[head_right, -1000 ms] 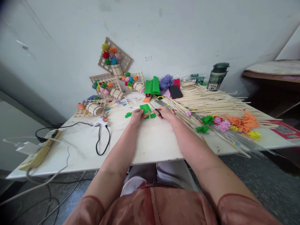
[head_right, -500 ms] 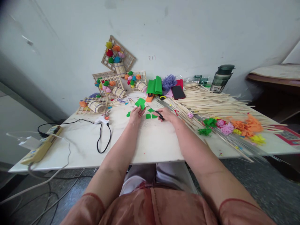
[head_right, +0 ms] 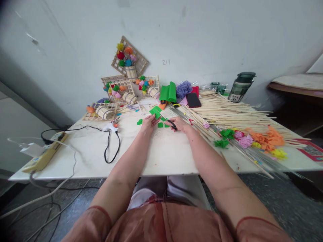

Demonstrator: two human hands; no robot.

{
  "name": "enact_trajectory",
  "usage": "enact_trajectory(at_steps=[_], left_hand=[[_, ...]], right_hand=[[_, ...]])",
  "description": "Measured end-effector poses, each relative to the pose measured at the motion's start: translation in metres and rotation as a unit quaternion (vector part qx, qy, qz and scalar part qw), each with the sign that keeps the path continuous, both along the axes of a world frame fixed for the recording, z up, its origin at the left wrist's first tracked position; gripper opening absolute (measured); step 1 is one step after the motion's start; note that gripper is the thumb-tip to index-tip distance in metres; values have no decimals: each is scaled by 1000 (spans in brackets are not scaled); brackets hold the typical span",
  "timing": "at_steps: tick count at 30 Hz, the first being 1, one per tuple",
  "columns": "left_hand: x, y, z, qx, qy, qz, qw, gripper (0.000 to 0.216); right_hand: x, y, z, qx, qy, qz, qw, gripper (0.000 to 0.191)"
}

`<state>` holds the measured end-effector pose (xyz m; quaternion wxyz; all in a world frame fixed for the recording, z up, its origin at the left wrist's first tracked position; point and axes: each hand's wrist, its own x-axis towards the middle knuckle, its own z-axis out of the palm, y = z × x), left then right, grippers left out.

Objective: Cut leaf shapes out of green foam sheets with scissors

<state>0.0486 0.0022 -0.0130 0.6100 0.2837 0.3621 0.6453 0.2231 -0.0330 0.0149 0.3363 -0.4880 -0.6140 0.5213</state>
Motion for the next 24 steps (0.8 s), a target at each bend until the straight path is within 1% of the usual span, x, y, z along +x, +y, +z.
enact_trajectory(at_steps=[7,13,16,18,24], left_hand=[[1,-1,-1,3,2,-23,1000,15],[3,-1,-1,-8,-6,-16,1000,14],[4,-1,-1,-9,-4,-14,1000,15],[4,0,-1,-10,-5,-14,1000,16],[4,-2,0,-15,-9,-19,1000,19]], right_hand=[[-2,4,-4,2,6,6,1000,24],[-1,12,-13,23,27,1,999,20],[-1,15,-16,17,39,-6,999,18],[-1,15,-16,14,39,-11,999,19],[-3,13,-13,37,25,-18,999,18]])
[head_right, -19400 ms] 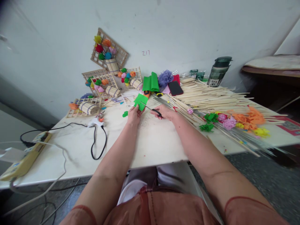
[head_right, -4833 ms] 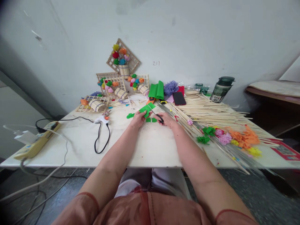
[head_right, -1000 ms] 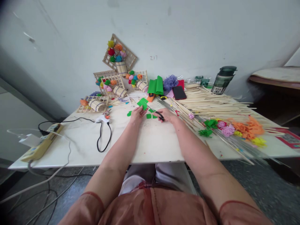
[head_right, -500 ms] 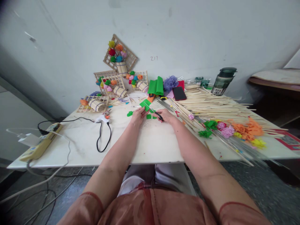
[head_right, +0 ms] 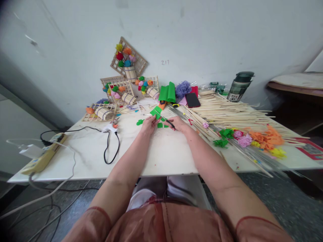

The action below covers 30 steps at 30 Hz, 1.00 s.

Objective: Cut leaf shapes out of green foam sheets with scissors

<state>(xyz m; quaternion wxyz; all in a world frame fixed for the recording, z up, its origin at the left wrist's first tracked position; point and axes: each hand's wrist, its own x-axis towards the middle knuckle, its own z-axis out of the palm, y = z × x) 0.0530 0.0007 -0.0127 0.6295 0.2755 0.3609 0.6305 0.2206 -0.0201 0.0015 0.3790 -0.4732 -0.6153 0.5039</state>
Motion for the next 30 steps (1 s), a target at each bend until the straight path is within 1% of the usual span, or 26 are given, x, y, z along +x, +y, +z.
enact_trajectory(at_steps=[4,11,17,21,24,30], left_hand=[[0,-1,1,-1,-5,2,1000,22],[-2,1,0,3,1,0,1000,22],[0,-3,0,18,15,-11,1000,21],[1,-5,1,21,24,-16,999,24],[1,-5,2,19,23,-19,999,24],[0,-4,1,17,16,-8,1000,24]], right_hand=[[-1,0,1,6,-8,1,1000,15],[-2,0,3,-20,2,-2,1000,20],[2,-3,4,-42,12,34,998,27],[3,-7,7,-51,18,32,998,26],[1,-10,10,-45,16,25,999,25],[-2,-9,11,-25,12,12,1000,31]])
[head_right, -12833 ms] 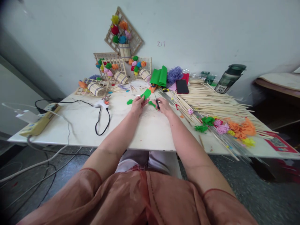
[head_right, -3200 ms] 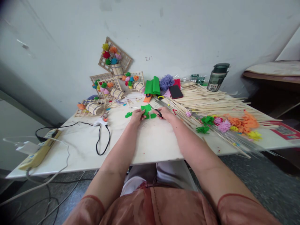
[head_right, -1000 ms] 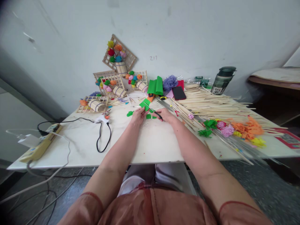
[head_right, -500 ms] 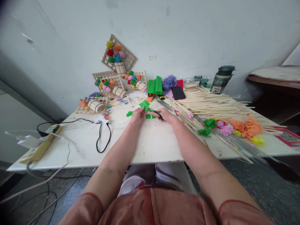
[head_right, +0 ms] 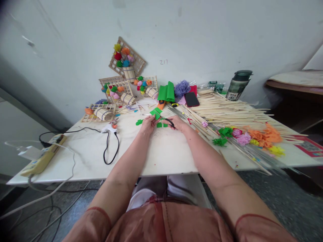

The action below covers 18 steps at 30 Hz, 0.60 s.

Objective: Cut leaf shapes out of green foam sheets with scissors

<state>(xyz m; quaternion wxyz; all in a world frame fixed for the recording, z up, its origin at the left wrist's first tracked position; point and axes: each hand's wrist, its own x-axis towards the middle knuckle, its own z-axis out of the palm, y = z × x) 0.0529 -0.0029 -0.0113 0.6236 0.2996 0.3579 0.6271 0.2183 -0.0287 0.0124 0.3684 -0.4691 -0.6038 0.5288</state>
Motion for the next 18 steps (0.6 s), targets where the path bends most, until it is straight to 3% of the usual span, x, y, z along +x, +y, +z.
enact_trajectory(at_steps=[9,18], left_hand=[[0,4,-3,0,-12,9,1000,20],[0,4,-1,6,-5,4,1000,20]], right_hand=[[-3,3,-4,25,0,-2,1000,36],[-3,1,-6,-10,21,5,1000,21]])
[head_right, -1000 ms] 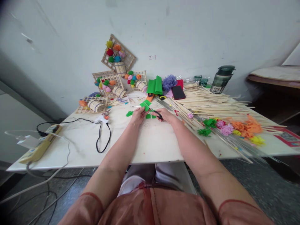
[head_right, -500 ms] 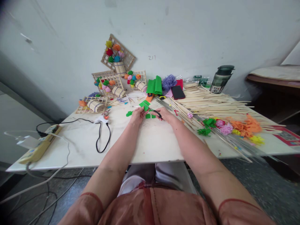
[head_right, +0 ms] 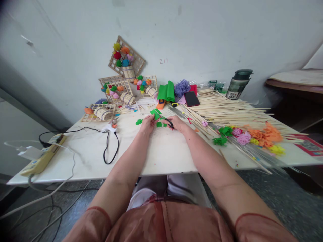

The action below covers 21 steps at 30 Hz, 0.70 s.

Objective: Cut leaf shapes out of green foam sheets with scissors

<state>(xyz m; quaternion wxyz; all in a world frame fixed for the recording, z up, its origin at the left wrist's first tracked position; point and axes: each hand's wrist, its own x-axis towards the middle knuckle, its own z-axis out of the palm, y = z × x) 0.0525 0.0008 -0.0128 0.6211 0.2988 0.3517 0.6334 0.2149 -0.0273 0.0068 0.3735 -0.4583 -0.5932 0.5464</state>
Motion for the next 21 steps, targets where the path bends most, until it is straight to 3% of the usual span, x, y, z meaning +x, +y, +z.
enact_trajectory(at_steps=[9,14,21], left_hand=[[4,-3,0,5,0,-22,1000,24],[4,-4,-1,14,-8,-28,999,24],[3,-3,1,-5,-11,-15,1000,22]], right_hand=[[0,-3,2,-5,16,-2,1000,30],[-2,-4,4,-22,27,-24,999,23],[-3,9,-10,14,40,-18,999,20]])
